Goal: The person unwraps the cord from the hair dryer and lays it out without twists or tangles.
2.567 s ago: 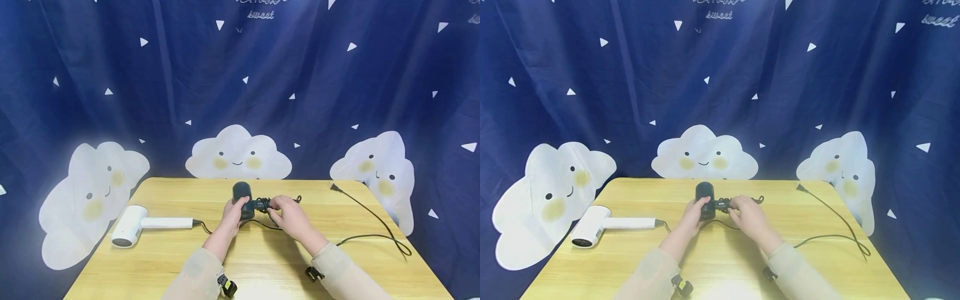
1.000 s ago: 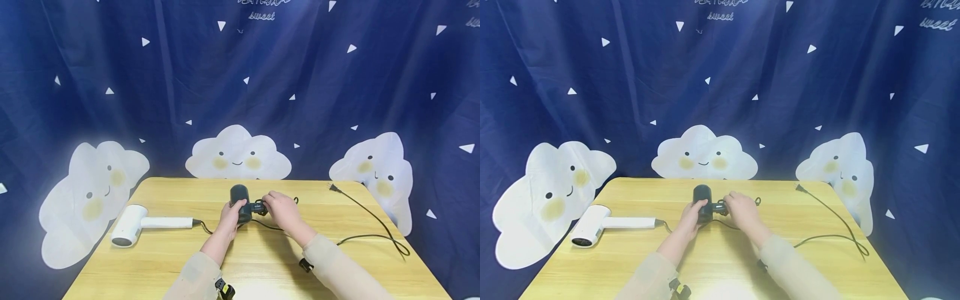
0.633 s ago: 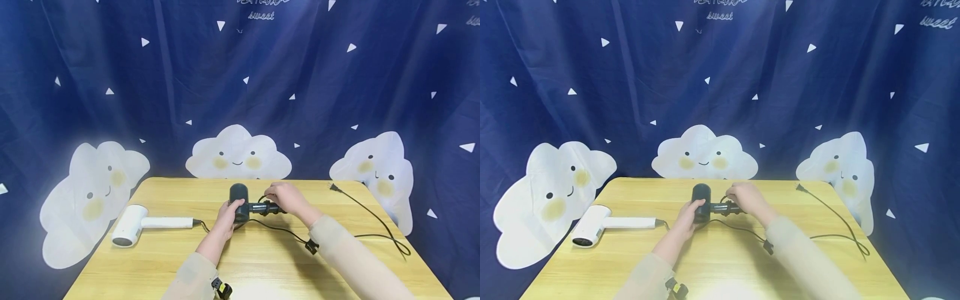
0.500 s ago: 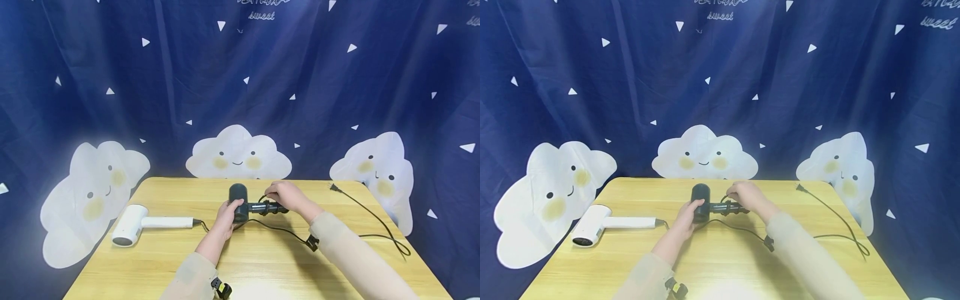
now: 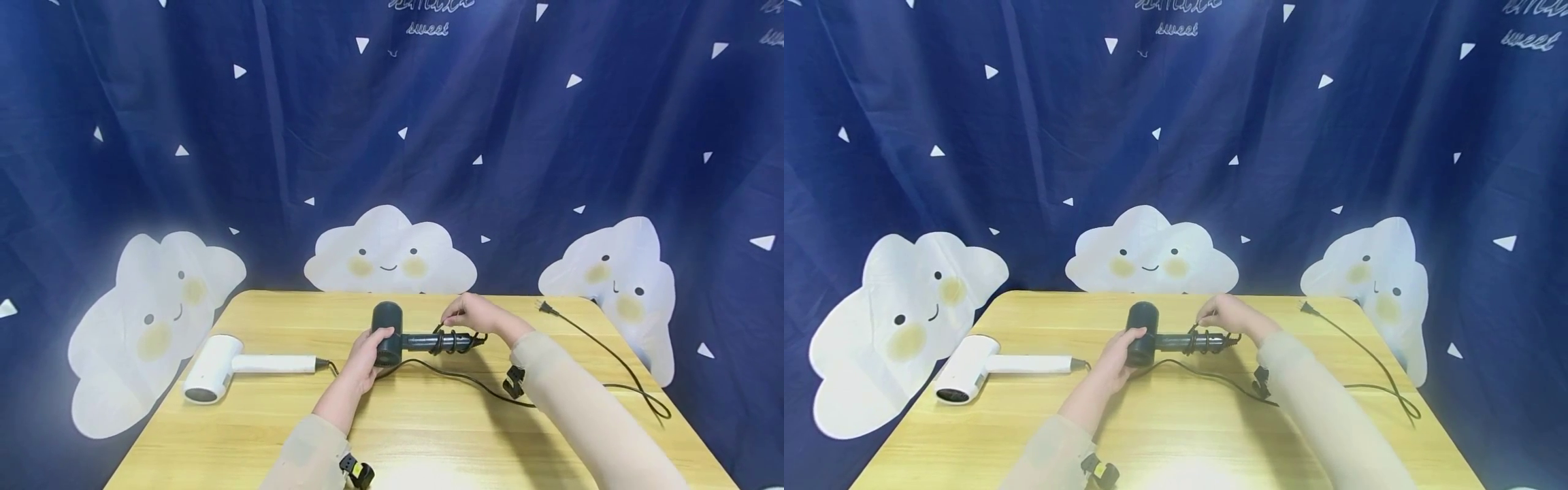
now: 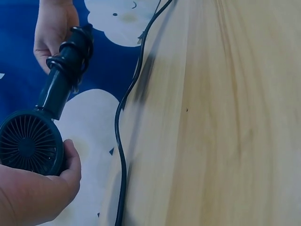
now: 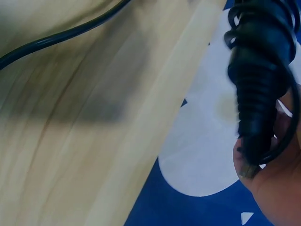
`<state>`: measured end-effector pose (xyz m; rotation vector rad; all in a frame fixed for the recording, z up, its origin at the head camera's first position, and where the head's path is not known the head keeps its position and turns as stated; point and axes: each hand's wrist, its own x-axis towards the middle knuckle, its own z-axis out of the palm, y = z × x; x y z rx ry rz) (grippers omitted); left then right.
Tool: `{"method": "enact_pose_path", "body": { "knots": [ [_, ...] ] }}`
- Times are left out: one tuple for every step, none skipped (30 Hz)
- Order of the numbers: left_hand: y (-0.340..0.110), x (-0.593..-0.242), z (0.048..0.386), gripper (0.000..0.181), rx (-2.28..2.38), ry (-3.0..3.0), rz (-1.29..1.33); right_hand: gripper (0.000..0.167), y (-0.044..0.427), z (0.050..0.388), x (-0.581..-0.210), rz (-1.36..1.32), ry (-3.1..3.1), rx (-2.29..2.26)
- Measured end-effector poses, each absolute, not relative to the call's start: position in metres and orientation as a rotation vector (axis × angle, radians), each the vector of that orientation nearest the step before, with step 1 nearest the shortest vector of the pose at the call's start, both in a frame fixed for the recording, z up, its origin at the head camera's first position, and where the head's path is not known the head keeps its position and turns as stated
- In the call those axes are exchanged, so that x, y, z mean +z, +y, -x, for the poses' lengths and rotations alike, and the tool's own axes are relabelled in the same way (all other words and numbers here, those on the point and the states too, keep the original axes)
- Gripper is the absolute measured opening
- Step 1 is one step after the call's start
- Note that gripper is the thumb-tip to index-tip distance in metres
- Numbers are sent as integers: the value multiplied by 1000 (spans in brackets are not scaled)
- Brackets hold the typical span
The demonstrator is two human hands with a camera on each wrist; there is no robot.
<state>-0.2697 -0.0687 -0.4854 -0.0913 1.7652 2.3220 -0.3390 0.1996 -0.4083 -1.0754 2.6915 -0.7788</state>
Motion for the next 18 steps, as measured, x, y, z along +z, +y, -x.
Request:
{"method": "enact_pose_path", "body": {
  "knots": [
    [-70, -486, 270, 67, 2320, 1760, 84, 12, 202, 340, -410, 1050, 2667, -806],
    [-71, -486, 270, 68, 2320, 1755, 72, 12, 204, 341, -411, 1033, 2639, -838],
    [-71, -486, 270, 68, 2320, 1749, 61, 12, 206, 341, -412, 1014, 2612, -869],
    [-72, -487, 271, 68, 2319, 1745, 48, 12, 208, 342, -414, 988, 2586, -903],
    [-72, -487, 271, 68, 2320, 1739, 41, 13, 211, 343, -416, 976, 2556, -935],
    [-72, -487, 271, 67, 2321, 1732, 36, 13, 213, 344, -418, 965, 2529, -962],
    [-72, -488, 271, 66, 2321, 1724, 37, 13, 215, 345, -420, 961, 2505, -985],
    [-73, -488, 272, 66, 2322, 1715, 38, 14, 217, 346, -422, 958, 2482, -1006],
    [-73, -488, 272, 65, 2320, 1709, 39, 14, 219, 346, -423, 949, 2459, -1024],
    [-74, -488, 272, 65, 2317, 1707, 38, 15, 220, 347, -425, 941, 2436, -1042],
    [-74, -488, 272, 65, 2315, 1702, 36, 15, 222, 347, -426, 933, 2413, -1059],
    [-75, -488, 272, 65, 2313, 1697, 37, 16, 224, 347, -427, 924, 2395, -1075],
    [-76, -488, 273, 65, 2311, 1692, 36, 16, 225, 347, -428, 918, 2377, -1092],
    [-76, -488, 273, 66, 2310, 1688, 34, 17, 226, 347, -430, 903, 2358, -1112],
    [-77, -488, 273, 66, 2312, 1680, 26, 17, 227, 347, -431, 889, 2334, -1139],
    [-77, -488, 273, 66, 2319, 1667, 23, 18, 228, 346, -432, 885, 2315, -1160],
    [-78, -488, 274, 66, 2327, 1651, 24, 18, 229, 346, -434, 878, 2293, -1181],
    [-78, -489, 275, 65, 2334, 1635, 29, 18, 230, 346, -437, 874, 2272, -1202]
  ]
}}
